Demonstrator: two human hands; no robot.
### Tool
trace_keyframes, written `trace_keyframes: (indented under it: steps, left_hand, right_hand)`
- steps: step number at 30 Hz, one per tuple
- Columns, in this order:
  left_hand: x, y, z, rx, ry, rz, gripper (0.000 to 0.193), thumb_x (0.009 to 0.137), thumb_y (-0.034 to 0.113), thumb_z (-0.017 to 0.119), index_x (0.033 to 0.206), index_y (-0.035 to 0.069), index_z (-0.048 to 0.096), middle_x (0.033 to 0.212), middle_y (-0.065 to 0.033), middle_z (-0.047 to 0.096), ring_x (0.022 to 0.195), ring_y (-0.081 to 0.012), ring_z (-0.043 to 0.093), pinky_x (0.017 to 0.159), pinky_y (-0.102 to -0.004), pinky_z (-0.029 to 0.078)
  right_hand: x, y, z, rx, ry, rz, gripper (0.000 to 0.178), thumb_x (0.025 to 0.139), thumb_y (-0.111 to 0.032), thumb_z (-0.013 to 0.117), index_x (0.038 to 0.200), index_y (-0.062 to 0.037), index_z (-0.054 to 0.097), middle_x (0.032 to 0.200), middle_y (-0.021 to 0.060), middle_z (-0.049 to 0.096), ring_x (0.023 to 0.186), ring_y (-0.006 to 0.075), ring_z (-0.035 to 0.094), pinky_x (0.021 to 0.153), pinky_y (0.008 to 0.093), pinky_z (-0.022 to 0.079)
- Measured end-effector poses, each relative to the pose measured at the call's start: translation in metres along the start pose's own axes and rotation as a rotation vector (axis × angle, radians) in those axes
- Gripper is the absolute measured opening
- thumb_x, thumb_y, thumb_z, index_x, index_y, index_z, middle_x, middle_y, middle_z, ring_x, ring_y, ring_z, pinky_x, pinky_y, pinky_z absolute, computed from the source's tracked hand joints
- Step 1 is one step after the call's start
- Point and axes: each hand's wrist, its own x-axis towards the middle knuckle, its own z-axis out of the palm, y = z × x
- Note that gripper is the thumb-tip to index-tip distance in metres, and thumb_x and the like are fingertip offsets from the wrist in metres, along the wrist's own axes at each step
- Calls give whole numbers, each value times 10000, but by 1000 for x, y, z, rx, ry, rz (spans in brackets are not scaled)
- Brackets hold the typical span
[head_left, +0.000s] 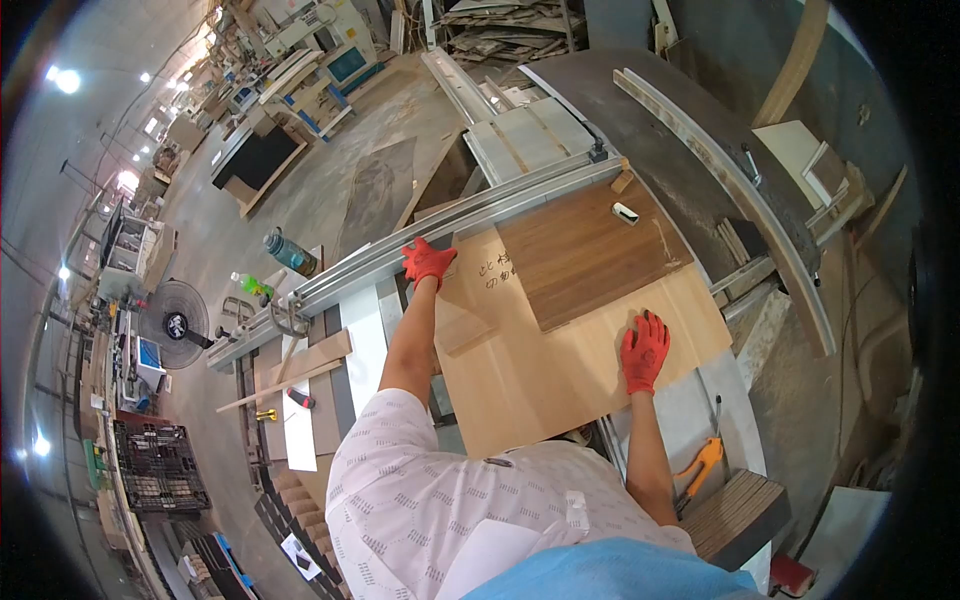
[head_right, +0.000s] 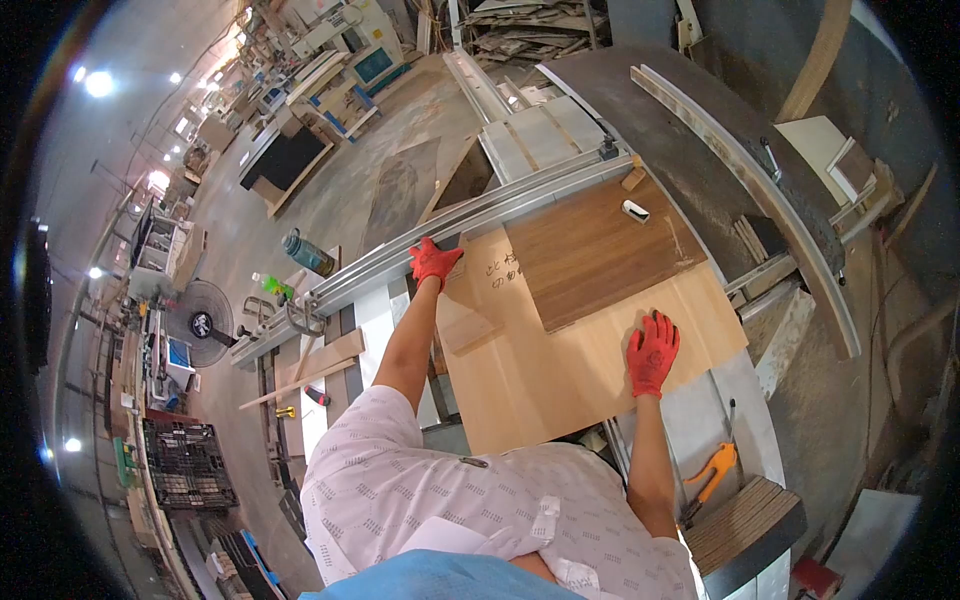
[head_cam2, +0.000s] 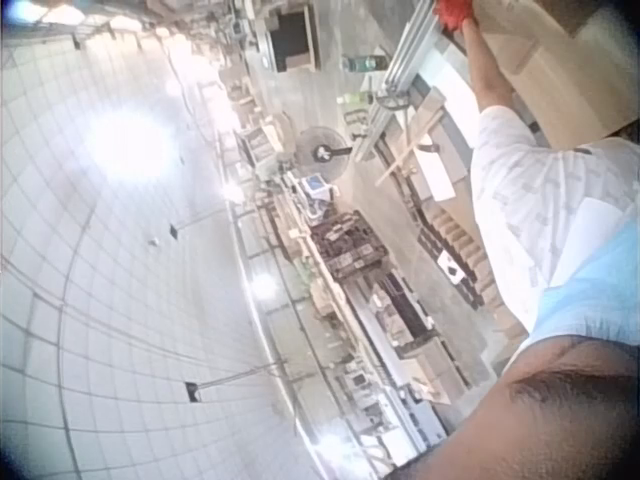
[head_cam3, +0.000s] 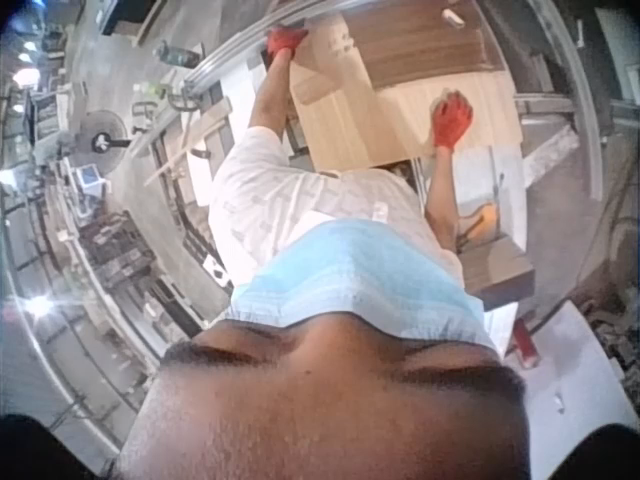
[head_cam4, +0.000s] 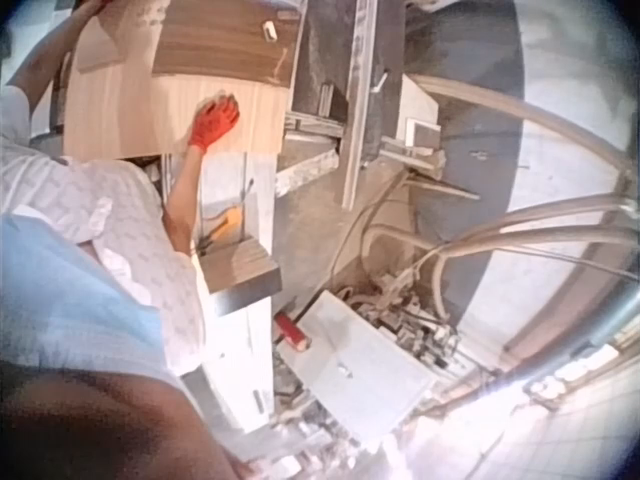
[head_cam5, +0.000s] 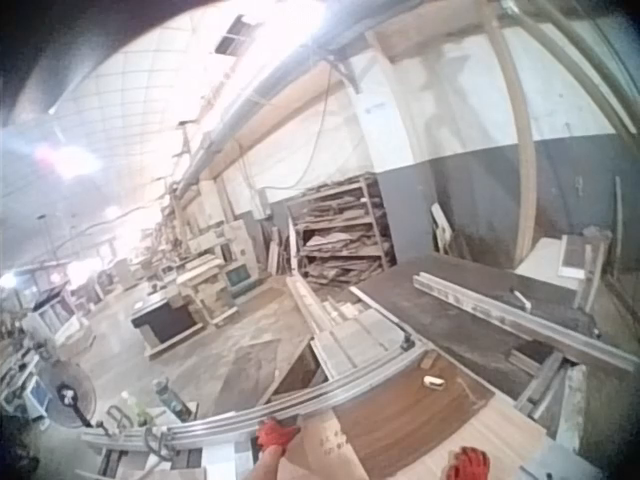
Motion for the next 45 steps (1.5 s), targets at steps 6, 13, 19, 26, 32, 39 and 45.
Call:
trace_keyframes:
  steps: [6,13,19,26,32,39,45]
  left_hand:
    - [7,-10,-3,-26,-38,-4,1090,644,533,919,1557,189,431,1687,-249,276,1371,-541,512,1024,-669,499]
    - [56,-15,34,209,-80,363,1107,645,676,902,1514,99,530,1510,-266,532,1320,-470,580,1047,-581,522]
    - [78,-38,48,187,42,87,1327,550,852,859,1588,153,421,1602,-325,357,1279,-655,501,1030,-714,469]
    - [28,26,38,210,436,360,1183,595,865,822,1549,256,480,1638,-277,369,1418,-592,408,956,-852,401]
    - [-17,80,58,181,533,846,987,695,734,862,1421,105,638,1379,-193,666,1365,-447,540,1142,-571,453]
    - [-47,141,111,-432,99,1082,741,730,275,932,1354,54,600,1423,-289,567,1338,-479,512,1121,-551,447]
    - [-65,212,200,-497,-126,1077,663,794,361,877,1350,113,615,1366,-143,639,1298,-371,556,1076,-544,430]
  right_hand:
    - [-2,1,2,109,8,-36,360,909,-154,702,1254,-59,670,1419,168,653,1368,386,538,1223,541,353]
    - [-47,-3,-65,1079,-124,563,269,1035,-123,648,1299,-83,679,967,-35,686,709,72,573,637,259,491]
    - [-62,-66,-285,132,341,398,298,923,-136,759,1209,-72,700,1101,145,741,1040,359,708,934,437,554]
    - [-165,-30,-384,-739,441,936,498,714,-280,920,1094,-82,667,1081,141,722,1024,400,683,878,490,558]
    - [-191,-31,-384,-611,301,1078,500,741,-368,889,1109,-92,695,1033,158,727,1003,401,696,851,506,565]
    - [-72,-24,-335,312,270,749,503,938,-135,714,1412,-88,551,1217,85,621,1123,197,592,996,340,486]
    - [79,83,-120,624,0,681,420,1126,-271,527,1481,-59,605,1471,88,614,1394,217,531,1216,354,360]
